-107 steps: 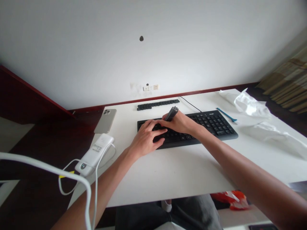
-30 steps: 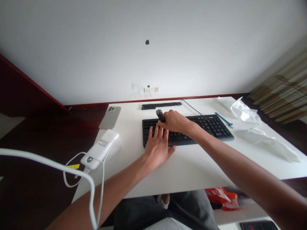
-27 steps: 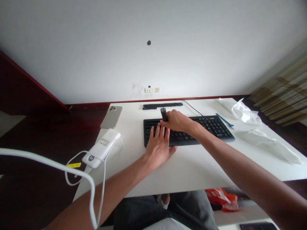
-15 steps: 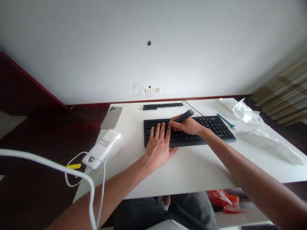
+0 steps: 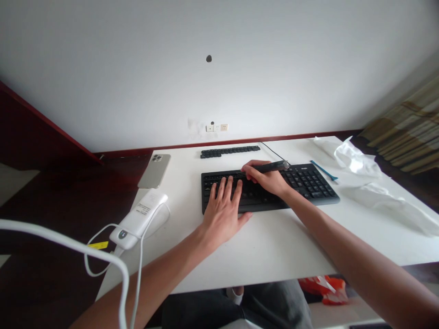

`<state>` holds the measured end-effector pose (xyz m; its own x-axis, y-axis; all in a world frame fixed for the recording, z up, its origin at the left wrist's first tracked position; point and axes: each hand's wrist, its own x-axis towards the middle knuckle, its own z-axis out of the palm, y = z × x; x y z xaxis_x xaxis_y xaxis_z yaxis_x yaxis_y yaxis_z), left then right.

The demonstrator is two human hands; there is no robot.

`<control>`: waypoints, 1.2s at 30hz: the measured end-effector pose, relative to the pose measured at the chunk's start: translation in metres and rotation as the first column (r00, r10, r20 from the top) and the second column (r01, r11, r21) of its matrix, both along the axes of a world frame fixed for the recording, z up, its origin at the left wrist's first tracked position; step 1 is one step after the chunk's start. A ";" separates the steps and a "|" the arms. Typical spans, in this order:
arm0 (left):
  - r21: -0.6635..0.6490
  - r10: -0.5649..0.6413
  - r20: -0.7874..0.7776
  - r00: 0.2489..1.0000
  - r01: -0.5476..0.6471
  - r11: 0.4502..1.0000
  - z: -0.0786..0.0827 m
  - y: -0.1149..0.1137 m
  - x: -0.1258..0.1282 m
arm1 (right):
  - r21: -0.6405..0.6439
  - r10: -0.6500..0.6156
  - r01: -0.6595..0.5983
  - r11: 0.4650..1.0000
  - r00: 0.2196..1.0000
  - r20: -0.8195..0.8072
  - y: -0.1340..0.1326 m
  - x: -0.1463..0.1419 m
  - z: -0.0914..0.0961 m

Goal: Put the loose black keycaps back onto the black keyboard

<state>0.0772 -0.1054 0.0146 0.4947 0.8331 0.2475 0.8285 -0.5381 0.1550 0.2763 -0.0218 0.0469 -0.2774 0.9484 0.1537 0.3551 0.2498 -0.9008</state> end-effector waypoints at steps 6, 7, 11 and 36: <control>-0.004 -0.015 0.081 0.997 0.016 1.000 0.017 0.012 -0.009 | 0.035 -0.253 0.258 0.966 0.962 -0.105 -0.003 0.001 -0.004; 0.008 -0.013 0.116 0.993 0.012 1.000 0.020 0.015 -0.011 | 0.044 -0.275 0.281 0.959 0.955 -0.110 -0.005 0.000 -0.002; 0.097 -0.012 0.295 0.955 -0.017 0.995 0.030 0.026 -0.013 | 0.064 -0.253 0.258 0.964 0.964 -0.087 -0.018 -0.006 0.006; -0.115 0.072 0.706 0.705 0.015 0.993 0.025 0.047 -0.025 | -0.209 -0.168 0.073 0.975 0.858 -0.486 -0.013 -0.013 0.001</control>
